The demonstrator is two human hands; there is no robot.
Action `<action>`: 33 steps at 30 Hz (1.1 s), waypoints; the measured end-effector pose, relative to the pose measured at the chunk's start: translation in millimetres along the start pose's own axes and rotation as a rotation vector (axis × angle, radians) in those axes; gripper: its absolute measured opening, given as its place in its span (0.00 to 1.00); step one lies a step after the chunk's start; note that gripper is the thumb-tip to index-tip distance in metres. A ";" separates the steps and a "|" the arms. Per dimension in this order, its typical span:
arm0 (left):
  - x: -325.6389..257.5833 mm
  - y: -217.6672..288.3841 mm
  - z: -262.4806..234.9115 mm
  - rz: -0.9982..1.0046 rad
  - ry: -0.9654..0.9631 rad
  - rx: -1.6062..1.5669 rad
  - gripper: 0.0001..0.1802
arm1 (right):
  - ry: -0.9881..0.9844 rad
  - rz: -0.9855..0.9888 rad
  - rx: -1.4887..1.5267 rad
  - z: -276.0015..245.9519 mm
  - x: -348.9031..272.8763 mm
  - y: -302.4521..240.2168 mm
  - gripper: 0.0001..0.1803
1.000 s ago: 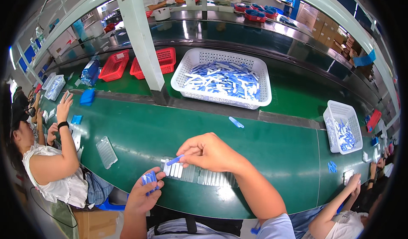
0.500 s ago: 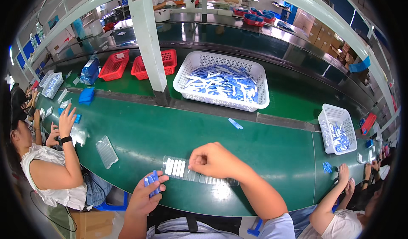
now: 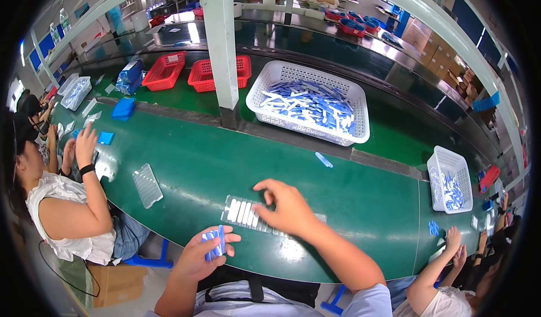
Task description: The person assembles small plastic components by hand and places them into a clear tray on a factory assembly line.
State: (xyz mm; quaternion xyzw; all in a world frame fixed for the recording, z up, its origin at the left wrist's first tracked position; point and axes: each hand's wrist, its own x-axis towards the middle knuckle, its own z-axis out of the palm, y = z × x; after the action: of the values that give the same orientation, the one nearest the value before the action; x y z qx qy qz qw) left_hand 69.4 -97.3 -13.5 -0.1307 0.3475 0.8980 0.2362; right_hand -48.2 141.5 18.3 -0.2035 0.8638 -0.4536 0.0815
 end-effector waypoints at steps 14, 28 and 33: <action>-1.3 -7.9 -10.2 0.019 -0.035 -0.032 0.17 | -0.136 0.206 0.532 -17.7 -18.7 10.4 0.06; 0.4 -14.8 -5.0 -0.114 -0.147 -0.070 0.27 | 0.056 0.006 0.006 1.4 -21.5 -12.0 0.15; 3.7 -18.4 -6.6 -0.135 -0.191 -0.008 0.27 | -0.168 -0.147 0.151 28.2 -49.4 -34.8 0.08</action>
State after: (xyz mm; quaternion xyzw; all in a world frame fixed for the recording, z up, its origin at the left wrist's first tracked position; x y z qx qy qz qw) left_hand 76.2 -88.6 -30.2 -0.0686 0.3102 0.8897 0.3278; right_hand 15.3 123.7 28.3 -0.2967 0.8002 -0.5035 0.1351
